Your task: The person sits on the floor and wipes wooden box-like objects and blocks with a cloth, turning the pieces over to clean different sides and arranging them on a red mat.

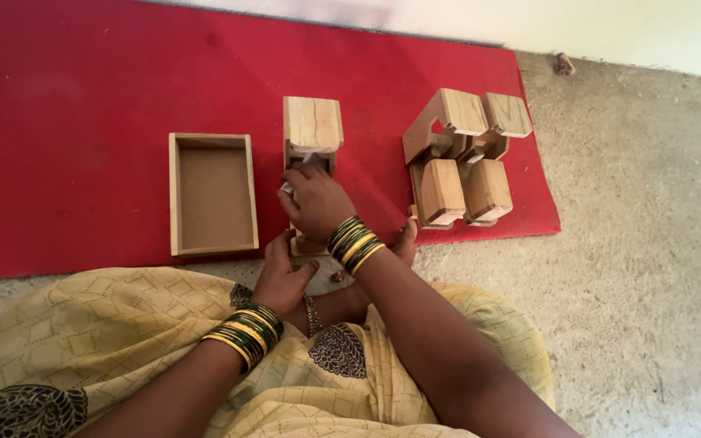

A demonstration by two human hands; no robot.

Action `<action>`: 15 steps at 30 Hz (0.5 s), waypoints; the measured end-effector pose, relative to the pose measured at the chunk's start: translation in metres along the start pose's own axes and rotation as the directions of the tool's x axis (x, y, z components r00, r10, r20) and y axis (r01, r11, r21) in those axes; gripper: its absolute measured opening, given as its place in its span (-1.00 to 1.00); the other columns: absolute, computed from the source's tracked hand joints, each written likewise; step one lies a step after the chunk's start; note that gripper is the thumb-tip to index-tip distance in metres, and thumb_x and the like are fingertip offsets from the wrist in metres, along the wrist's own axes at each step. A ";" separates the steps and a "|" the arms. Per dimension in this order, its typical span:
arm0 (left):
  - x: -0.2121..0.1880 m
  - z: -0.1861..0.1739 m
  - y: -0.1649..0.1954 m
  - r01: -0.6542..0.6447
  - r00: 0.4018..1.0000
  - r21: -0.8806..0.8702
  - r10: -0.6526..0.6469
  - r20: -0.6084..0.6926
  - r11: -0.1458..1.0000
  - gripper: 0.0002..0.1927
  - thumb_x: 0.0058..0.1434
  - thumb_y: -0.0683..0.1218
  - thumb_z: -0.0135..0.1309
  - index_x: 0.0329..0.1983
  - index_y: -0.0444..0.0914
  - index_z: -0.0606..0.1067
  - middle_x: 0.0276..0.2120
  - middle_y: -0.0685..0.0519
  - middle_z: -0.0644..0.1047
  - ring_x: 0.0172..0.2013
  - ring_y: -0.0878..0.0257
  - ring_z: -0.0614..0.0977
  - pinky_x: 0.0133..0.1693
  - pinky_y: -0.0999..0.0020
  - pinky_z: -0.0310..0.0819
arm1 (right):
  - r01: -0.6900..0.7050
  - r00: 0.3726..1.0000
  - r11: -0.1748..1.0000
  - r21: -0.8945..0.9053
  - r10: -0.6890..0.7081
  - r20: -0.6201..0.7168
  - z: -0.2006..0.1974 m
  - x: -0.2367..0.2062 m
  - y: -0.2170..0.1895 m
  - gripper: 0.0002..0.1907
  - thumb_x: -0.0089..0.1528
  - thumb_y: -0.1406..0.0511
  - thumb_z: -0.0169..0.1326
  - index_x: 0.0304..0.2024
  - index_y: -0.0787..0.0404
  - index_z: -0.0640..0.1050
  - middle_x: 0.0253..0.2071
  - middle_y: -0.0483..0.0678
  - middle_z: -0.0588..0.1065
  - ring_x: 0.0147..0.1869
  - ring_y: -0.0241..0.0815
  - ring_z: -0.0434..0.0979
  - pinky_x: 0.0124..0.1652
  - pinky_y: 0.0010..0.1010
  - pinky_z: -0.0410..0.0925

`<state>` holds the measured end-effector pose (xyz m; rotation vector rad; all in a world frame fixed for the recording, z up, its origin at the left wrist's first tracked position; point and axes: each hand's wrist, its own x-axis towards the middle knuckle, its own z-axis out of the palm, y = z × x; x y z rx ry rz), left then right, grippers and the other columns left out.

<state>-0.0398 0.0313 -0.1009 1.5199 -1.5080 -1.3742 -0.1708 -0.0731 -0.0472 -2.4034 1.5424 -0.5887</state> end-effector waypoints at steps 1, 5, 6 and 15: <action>0.000 0.000 0.000 -0.003 1.000 0.003 0.003 0.001 1.000 -0.16 0.15 -0.01 0.15 0.42 -0.37 0.09 0.33 -0.29 0.18 0.30 -0.13 0.31 0.28 0.15 0.22 | 0.032 0.999 0.999 -0.006 -0.032 0.017 -0.002 0.002 0.000 -0.58 0.31 0.08 -0.02 0.08 0.19 0.49 0.07 0.09 0.55 0.30 0.14 0.45 0.23 -0.08 0.36; 0.000 0.001 -0.002 -0.058 0.998 0.011 0.059 -0.031 0.998 -0.18 0.15 -0.03 0.17 0.41 -0.38 0.13 0.32 -0.29 0.21 0.32 -0.14 0.30 0.31 0.14 0.19 | -0.009 0.997 0.995 -0.103 0.017 0.077 -0.008 0.011 0.000 -0.55 0.18 0.10 0.10 0.05 0.17 0.51 0.08 0.06 0.54 0.25 0.23 0.37 0.12 0.13 0.26; 0.000 0.001 -0.002 -0.070 0.997 0.014 0.071 -0.042 0.997 -0.18 0.15 -0.03 0.17 0.41 -0.38 0.13 0.31 -0.29 0.21 0.32 -0.14 0.30 0.31 0.15 0.20 | -0.003 0.997 0.994 -0.109 0.011 0.078 -0.009 0.012 -0.001 -0.55 0.17 0.11 0.11 0.04 0.18 0.50 0.10 0.08 0.52 0.27 0.27 0.35 0.13 0.17 0.24; -0.002 -0.001 0.005 0.012 1.000 -0.003 -0.012 0.006 1.000 -0.15 0.15 0.00 0.15 0.44 -0.33 0.08 0.34 -0.26 0.18 0.30 -0.11 0.32 0.27 0.18 0.26 | -0.091 0.996 0.993 -0.081 0.093 0.016 -0.020 0.002 -0.015 -0.70 0.24 0.18 0.01 -0.05 0.15 0.55 0.02 0.01 0.52 0.19 0.08 0.48 0.12 0.00 0.36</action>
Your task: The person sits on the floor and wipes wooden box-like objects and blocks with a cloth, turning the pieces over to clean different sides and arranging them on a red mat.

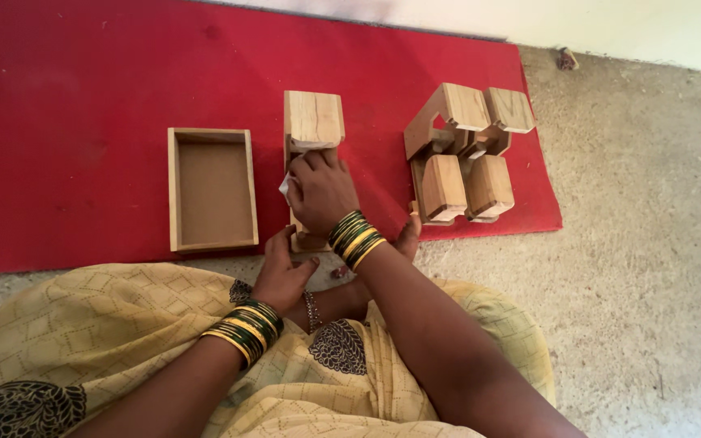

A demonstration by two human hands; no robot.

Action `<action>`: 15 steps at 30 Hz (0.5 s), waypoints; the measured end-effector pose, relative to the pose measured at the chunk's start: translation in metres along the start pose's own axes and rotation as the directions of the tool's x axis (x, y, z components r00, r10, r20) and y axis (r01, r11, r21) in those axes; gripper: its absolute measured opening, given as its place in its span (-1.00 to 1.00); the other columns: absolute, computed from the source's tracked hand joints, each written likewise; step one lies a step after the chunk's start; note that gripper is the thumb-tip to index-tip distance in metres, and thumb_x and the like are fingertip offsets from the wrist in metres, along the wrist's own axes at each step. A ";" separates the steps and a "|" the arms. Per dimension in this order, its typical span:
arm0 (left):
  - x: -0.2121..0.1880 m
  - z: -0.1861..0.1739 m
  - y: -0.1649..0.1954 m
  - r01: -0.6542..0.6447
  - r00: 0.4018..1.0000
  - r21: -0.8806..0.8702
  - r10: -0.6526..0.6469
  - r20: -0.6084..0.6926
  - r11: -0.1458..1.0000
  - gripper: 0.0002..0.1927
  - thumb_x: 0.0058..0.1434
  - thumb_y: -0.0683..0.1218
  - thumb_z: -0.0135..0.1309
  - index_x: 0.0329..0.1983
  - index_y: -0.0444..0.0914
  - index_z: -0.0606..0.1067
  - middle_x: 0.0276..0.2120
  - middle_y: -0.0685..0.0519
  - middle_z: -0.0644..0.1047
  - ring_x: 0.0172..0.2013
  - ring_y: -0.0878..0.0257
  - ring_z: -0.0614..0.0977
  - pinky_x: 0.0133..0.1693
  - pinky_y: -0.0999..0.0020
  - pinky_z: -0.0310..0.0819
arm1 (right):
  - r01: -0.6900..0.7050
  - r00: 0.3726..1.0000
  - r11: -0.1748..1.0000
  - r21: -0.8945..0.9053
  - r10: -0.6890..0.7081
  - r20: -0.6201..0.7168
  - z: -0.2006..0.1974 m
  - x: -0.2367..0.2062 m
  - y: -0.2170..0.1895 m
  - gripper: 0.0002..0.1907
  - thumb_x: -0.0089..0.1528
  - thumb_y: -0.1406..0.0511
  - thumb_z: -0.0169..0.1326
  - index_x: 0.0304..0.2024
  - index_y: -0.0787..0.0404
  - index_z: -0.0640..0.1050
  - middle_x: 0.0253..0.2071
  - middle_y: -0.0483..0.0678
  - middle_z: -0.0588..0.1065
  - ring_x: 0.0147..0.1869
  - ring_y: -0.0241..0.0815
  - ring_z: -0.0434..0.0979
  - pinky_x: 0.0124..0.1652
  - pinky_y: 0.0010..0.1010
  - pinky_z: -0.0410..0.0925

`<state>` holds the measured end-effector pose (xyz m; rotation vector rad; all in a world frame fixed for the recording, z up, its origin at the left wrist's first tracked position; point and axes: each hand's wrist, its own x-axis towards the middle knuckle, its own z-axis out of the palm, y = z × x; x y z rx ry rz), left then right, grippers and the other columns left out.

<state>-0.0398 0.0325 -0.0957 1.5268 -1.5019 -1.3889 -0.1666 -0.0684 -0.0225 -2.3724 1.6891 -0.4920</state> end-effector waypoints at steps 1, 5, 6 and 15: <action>0.000 0.000 0.001 0.007 1.000 0.000 -0.007 0.004 1.000 -0.15 0.15 0.00 0.15 0.44 -0.32 0.08 0.34 -0.26 0.18 0.30 -0.11 0.32 0.25 0.18 0.28 | 0.018 0.998 0.996 -0.082 -0.023 -0.060 0.000 0.000 -0.001 -0.73 0.22 0.19 0.03 -0.09 0.14 0.58 -0.02 -0.02 0.54 0.21 0.07 0.48 0.12 0.01 0.34; 0.000 -0.001 0.002 -0.011 1.000 0.007 0.011 -0.001 1.000 -0.15 0.15 -0.02 0.15 0.45 -0.33 0.08 0.34 -0.27 0.17 0.31 -0.12 0.31 0.30 0.16 0.20 | 0.010 1.000 1.000 -0.014 -0.010 0.017 0.004 0.004 0.004 -0.67 0.24 0.14 0.01 -0.07 0.18 0.58 0.06 0.06 0.52 0.18 0.12 0.46 0.07 0.03 0.33; 0.000 -0.001 0.001 -0.011 1.000 0.002 0.011 -0.002 1.000 -0.15 0.15 -0.02 0.15 0.45 -0.34 0.08 0.34 -0.27 0.17 0.30 -0.12 0.32 0.30 0.16 0.22 | 0.033 0.999 0.999 0.004 -0.033 0.033 0.006 0.004 0.007 -0.66 0.26 0.13 -0.01 -0.05 0.17 0.57 0.08 0.05 0.52 0.19 0.12 0.45 0.08 0.02 0.33; 0.002 0.002 -0.005 -0.060 0.998 -0.024 0.059 -0.031 0.998 -0.16 0.14 -0.03 0.16 0.43 -0.36 0.10 0.32 -0.29 0.20 0.30 -0.13 0.32 0.29 0.16 0.22 | 0.036 0.984 0.998 0.055 -0.045 0.172 0.018 0.009 0.021 -0.55 0.29 0.07 -0.04 0.13 0.12 0.51 0.10 0.10 0.52 0.12 0.13 0.53 0.09 -0.04 0.39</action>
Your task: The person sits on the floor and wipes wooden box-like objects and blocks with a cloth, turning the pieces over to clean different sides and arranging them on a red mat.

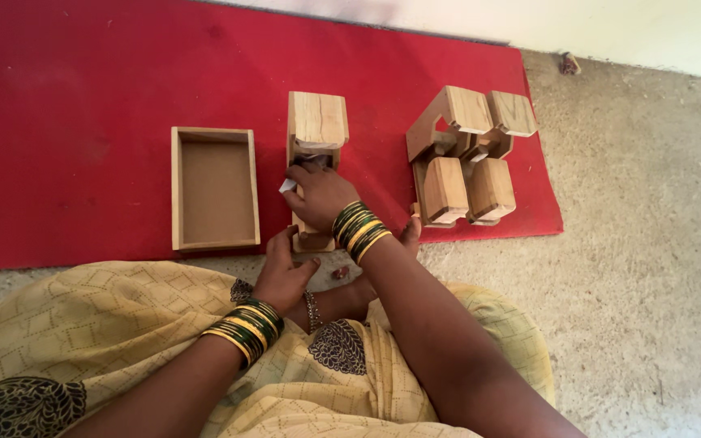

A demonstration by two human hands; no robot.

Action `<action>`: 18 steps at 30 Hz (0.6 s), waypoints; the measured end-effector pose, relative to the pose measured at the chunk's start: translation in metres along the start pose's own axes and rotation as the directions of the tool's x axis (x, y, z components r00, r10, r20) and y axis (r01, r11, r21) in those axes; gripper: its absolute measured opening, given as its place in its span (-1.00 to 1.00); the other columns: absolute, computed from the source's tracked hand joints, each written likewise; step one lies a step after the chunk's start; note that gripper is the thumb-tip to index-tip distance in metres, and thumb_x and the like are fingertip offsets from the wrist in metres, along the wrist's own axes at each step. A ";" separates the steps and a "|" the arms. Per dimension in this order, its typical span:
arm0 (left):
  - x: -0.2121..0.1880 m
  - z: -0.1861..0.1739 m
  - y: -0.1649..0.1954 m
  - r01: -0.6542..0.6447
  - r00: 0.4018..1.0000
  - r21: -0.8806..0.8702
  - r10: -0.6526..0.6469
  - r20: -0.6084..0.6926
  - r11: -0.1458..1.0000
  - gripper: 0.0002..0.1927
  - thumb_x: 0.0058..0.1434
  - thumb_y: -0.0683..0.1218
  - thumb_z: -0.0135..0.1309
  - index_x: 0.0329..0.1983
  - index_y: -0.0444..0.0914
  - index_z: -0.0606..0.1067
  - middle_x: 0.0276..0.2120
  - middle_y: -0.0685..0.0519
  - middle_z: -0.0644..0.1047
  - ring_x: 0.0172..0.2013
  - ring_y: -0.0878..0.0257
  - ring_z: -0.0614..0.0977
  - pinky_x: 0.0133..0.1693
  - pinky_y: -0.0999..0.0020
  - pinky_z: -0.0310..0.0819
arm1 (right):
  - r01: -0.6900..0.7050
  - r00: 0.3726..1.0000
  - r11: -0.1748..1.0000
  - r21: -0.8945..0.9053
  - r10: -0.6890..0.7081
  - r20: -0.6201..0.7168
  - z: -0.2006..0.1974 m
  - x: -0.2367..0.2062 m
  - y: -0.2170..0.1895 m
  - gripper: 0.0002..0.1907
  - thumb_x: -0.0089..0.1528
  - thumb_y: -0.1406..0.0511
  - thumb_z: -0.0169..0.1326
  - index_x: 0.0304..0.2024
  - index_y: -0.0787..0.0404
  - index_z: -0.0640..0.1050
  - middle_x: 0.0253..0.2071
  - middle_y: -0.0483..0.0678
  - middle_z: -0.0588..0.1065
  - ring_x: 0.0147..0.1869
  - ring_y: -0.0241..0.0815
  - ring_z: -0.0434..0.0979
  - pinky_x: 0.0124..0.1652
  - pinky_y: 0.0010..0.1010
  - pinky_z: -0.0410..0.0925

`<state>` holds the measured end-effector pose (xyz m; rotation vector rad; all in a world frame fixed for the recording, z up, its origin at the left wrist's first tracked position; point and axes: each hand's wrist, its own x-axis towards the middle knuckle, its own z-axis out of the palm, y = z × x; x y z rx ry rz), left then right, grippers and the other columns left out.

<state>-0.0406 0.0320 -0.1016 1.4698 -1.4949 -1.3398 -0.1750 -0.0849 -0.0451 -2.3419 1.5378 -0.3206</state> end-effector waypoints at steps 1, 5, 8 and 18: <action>0.000 0.000 0.000 -0.012 1.000 -0.002 0.012 -0.004 1.000 -0.16 0.14 -0.03 0.16 0.43 -0.36 0.10 0.32 -0.29 0.20 0.31 -0.14 0.32 0.29 0.15 0.21 | -0.062 0.997 0.998 0.008 0.061 0.035 -0.002 0.000 -0.001 -0.56 0.28 0.06 -0.05 0.13 0.10 0.51 0.10 0.08 0.53 0.09 0.12 0.56 0.05 -0.06 0.42; -0.001 0.000 0.001 0.020 1.000 0.021 -0.020 0.015 1.000 -0.16 0.14 -0.03 0.16 0.43 -0.34 0.10 0.32 -0.28 0.19 0.31 -0.14 0.31 0.30 0.15 0.21 | -0.072 0.992 0.997 -0.011 0.073 0.100 -0.019 0.006 -0.006 -0.54 0.24 0.01 -0.01 0.04 0.11 0.56 -0.03 0.08 0.60 0.01 0.11 0.61 -0.04 -0.06 0.46; -0.001 -0.001 0.001 0.002 1.000 0.043 -0.002 -0.001 0.999 -0.17 0.15 -0.02 0.17 0.43 -0.33 0.12 0.32 -0.28 0.20 0.31 -0.14 0.31 0.31 0.14 0.20 | -0.138 0.976 0.990 -0.025 0.141 0.169 -0.028 0.013 -0.012 -0.55 0.22 -0.02 -0.01 -0.04 0.08 0.62 -0.10 0.06 0.62 -0.02 0.09 0.62 -0.02 -0.07 0.46; 0.001 -0.001 0.000 0.007 1.000 0.035 -0.007 -0.008 0.999 -0.17 0.14 -0.03 0.17 0.42 -0.34 0.12 0.31 -0.28 0.21 0.31 -0.14 0.31 0.29 0.15 0.22 | -0.106 0.981 0.989 -0.106 0.121 0.151 -0.018 0.015 -0.010 -0.57 0.23 0.03 -0.06 0.00 0.10 0.58 -0.11 0.07 0.61 0.00 0.11 0.60 -0.03 0.01 0.44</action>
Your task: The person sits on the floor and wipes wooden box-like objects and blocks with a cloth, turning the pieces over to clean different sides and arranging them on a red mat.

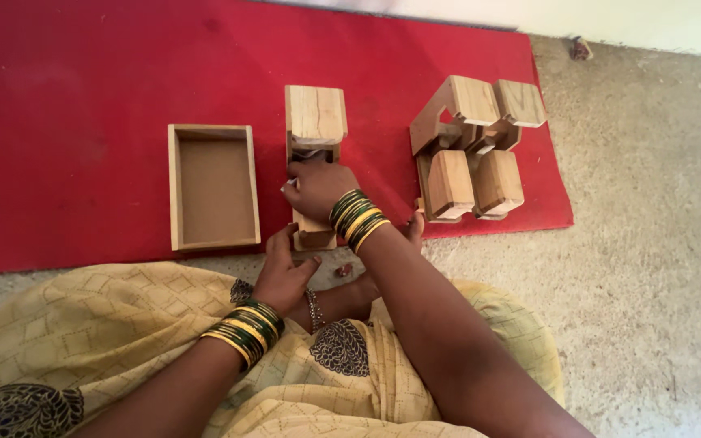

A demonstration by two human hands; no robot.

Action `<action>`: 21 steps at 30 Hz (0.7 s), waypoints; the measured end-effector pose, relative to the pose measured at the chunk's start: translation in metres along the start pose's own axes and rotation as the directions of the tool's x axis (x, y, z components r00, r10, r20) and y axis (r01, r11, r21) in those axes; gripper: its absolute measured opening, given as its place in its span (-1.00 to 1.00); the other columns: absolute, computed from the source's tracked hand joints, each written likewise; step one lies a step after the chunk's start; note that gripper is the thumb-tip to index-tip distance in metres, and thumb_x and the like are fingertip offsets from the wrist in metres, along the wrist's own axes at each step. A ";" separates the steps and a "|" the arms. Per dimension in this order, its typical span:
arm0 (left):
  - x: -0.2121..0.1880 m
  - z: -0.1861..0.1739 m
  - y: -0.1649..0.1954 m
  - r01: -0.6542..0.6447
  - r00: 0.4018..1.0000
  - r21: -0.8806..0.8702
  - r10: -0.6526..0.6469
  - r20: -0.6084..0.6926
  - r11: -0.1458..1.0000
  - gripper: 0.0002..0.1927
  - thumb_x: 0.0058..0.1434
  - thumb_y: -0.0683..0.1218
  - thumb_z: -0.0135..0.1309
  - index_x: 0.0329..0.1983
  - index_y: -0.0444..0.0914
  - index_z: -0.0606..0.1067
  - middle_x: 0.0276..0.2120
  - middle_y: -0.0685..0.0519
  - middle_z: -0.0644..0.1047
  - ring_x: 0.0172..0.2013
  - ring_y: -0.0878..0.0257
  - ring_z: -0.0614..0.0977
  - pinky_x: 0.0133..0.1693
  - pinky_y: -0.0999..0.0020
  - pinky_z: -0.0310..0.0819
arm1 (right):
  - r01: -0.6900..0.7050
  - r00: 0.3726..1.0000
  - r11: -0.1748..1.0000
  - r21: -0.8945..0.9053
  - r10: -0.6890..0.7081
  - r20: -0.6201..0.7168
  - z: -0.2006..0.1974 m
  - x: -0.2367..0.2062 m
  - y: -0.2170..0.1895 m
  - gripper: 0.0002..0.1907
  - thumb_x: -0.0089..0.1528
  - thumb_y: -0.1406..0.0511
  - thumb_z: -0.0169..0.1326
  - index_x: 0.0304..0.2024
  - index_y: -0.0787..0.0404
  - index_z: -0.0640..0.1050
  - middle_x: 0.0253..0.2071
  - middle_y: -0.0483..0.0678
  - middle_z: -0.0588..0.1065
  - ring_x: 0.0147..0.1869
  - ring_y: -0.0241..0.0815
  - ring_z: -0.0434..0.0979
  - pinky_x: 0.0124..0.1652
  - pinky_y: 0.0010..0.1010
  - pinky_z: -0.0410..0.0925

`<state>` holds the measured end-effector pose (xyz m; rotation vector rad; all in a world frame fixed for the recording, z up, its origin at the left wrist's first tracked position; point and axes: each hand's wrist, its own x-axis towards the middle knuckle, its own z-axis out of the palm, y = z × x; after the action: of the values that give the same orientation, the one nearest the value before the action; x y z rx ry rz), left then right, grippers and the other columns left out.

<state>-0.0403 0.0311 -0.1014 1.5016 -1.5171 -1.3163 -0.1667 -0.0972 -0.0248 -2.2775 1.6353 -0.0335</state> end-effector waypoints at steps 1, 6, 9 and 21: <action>0.000 0.000 0.000 0.000 1.000 -0.004 0.000 -0.001 1.000 -0.17 0.14 -0.03 0.17 0.42 -0.34 0.12 0.31 -0.28 0.21 0.31 -0.14 0.32 0.28 0.16 0.24 | 0.010 1.000 1.000 -0.006 -0.010 -0.003 0.002 0.001 0.001 -0.58 0.24 0.05 -0.06 0.01 0.09 0.57 -0.11 0.06 0.61 0.01 0.10 0.60 -0.03 0.01 0.44; -0.001 0.000 -0.001 -0.017 1.000 -0.022 0.017 -0.003 1.000 -0.18 0.15 -0.03 0.16 0.43 -0.34 0.12 0.31 -0.28 0.21 0.30 -0.14 0.32 0.27 0.16 0.26 | 0.059 0.998 0.998 0.006 -0.059 0.029 0.003 0.006 0.006 -0.62 0.21 0.09 -0.07 -0.09 0.10 0.61 -0.15 0.04 0.62 -0.06 0.09 0.61 -0.04 -0.01 0.44; -0.001 0.000 -0.002 -0.007 1.000 -0.007 0.007 -0.003 1.000 -0.18 0.14 -0.03 0.17 0.43 -0.33 0.13 0.31 -0.28 0.21 0.31 -0.14 0.32 0.28 0.16 0.24 | 0.105 0.994 0.992 0.067 -0.104 -0.020 0.002 0.006 0.007 -0.64 0.19 0.10 -0.06 -0.17 0.11 0.64 -0.19 0.05 0.62 -0.09 0.09 0.61 -0.04 -0.02 0.44; -0.001 -0.001 0.001 -0.009 1.000 -0.016 0.009 -0.002 1.000 -0.18 0.14 -0.04 0.17 0.42 -0.36 0.13 0.32 -0.28 0.21 0.32 -0.13 0.30 0.30 0.17 0.20 | -0.366 0.930 0.928 0.070 0.368 -0.016 -0.017 -0.013 -0.023 -0.42 0.28 -0.10 -0.12 -0.21 0.23 0.63 -0.23 0.20 0.61 -0.08 0.18 0.63 -0.05 -0.02 0.47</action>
<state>-0.0390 0.0318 -0.0999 1.4838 -1.5070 -1.3183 -0.1534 -0.0828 0.0006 -1.8961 2.0179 -0.0307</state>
